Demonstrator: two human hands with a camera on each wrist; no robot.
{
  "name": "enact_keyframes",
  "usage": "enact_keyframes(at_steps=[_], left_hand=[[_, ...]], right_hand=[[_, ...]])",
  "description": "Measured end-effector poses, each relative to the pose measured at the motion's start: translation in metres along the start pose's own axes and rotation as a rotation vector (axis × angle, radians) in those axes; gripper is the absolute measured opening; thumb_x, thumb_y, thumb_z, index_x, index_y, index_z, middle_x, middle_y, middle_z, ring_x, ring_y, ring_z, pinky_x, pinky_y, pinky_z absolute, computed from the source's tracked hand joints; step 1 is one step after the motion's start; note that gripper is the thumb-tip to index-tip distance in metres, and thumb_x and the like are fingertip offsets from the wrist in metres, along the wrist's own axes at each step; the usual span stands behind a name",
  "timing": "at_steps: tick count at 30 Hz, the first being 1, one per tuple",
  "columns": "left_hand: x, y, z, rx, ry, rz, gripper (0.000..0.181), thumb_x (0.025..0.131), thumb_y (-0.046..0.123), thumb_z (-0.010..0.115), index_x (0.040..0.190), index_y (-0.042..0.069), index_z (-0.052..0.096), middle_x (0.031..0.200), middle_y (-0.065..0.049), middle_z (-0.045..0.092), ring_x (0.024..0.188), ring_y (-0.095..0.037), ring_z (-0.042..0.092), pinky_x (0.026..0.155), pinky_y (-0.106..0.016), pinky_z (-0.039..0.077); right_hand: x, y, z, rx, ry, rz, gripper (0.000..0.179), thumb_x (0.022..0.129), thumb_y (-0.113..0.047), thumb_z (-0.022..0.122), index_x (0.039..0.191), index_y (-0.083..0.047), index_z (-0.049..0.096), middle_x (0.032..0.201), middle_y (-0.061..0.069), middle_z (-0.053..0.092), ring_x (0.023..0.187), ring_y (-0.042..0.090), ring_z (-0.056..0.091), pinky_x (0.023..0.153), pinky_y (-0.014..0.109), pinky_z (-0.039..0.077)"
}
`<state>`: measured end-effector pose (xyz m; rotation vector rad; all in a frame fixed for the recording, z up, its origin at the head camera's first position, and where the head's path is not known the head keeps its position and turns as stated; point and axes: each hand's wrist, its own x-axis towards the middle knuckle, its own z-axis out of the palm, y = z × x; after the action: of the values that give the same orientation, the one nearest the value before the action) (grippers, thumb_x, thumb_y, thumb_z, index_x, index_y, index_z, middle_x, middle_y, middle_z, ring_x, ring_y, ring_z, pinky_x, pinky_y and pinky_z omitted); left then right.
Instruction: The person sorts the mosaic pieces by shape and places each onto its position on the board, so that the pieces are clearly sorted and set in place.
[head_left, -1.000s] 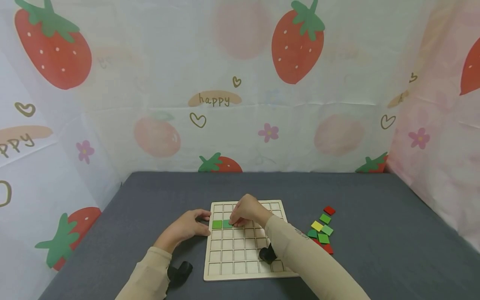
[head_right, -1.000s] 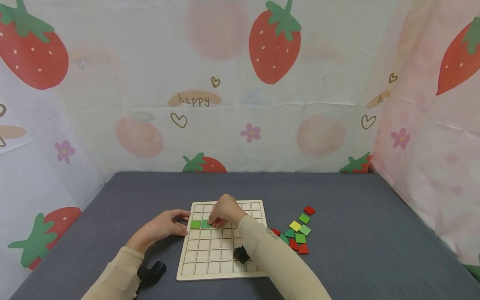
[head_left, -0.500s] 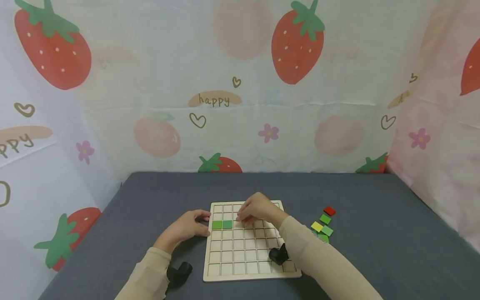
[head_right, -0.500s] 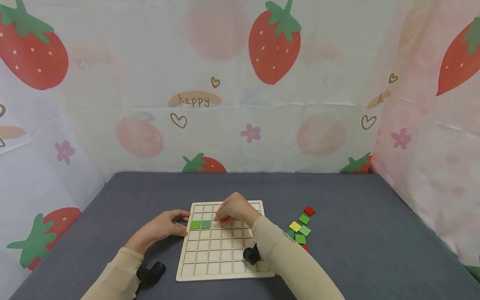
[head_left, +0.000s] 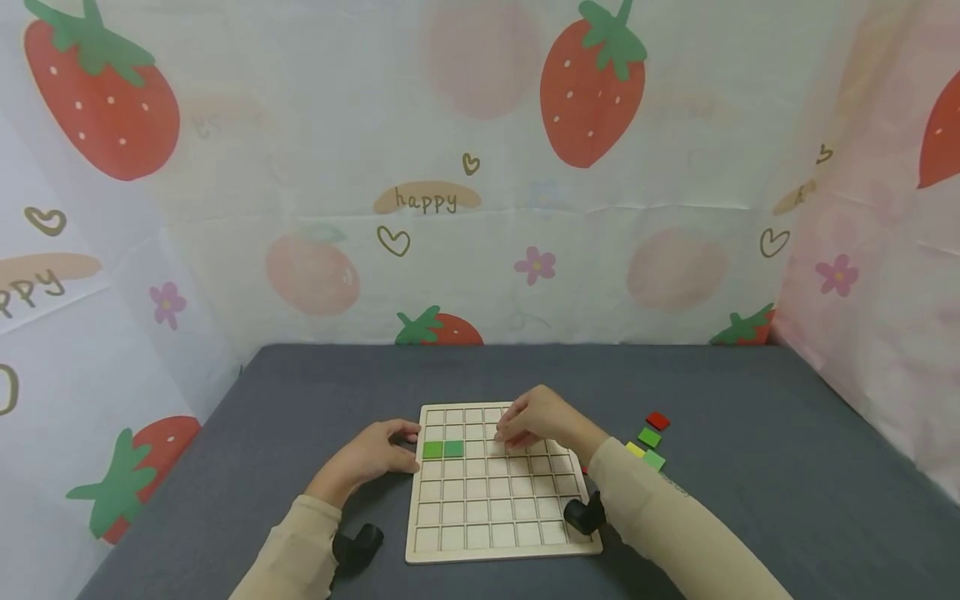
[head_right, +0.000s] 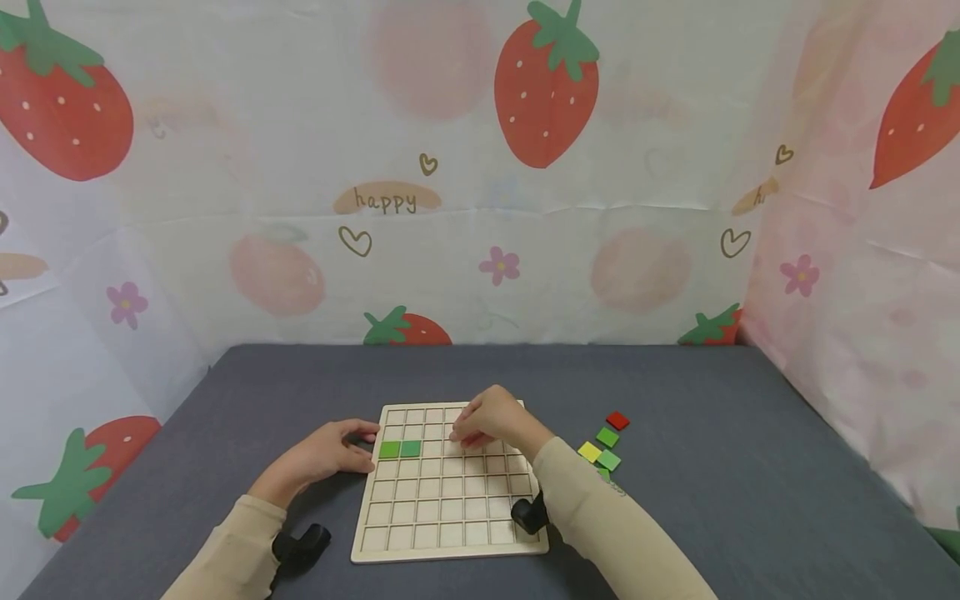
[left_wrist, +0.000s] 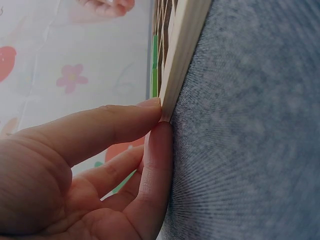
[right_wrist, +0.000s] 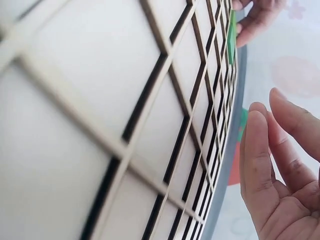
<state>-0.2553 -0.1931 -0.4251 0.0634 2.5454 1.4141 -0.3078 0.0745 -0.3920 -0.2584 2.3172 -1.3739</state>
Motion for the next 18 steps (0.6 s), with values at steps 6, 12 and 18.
enact_keyframes(at_steps=[6,12,18], left_hand=[[-0.001,0.000,0.001,-0.013,0.006,-0.011,0.064,0.079,-0.003,0.076,0.139,-0.006,0.051,0.125,-0.019,0.056,0.103,-0.025,0.064,0.085,-0.038,0.052],[-0.001,0.000,0.001,-0.013,0.007,-0.008,0.064,0.080,-0.003,0.076,0.138,-0.006,0.052,0.125,-0.018,0.057,0.103,-0.025,0.064,0.085,-0.038,0.053],[-0.003,0.000,0.000,-0.013,-0.001,0.002,0.063,0.081,-0.002,0.075,0.140,-0.005,0.051,0.127,-0.019,0.056,0.108,-0.028,0.064,0.087,-0.040,0.053]], right_hand=[[-0.007,0.005,-0.009,0.009,0.013,0.024,0.010,0.082,-0.008,0.079,0.089,-0.002,0.077,0.079,0.010,0.074,0.066,0.016,0.070,0.071,0.034,0.060],[-0.013,0.011,-0.021,0.006,0.031,0.037,0.013,0.083,-0.010,0.079,0.093,-0.003,0.077,0.085,0.008,0.076,0.072,0.019,0.072,0.074,0.035,0.060],[-0.016,0.019,-0.033,0.014,0.042,0.026,0.014,0.083,-0.010,0.078,0.094,-0.001,0.076,0.088,0.008,0.077,0.074,0.019,0.072,0.074,0.036,0.060]])
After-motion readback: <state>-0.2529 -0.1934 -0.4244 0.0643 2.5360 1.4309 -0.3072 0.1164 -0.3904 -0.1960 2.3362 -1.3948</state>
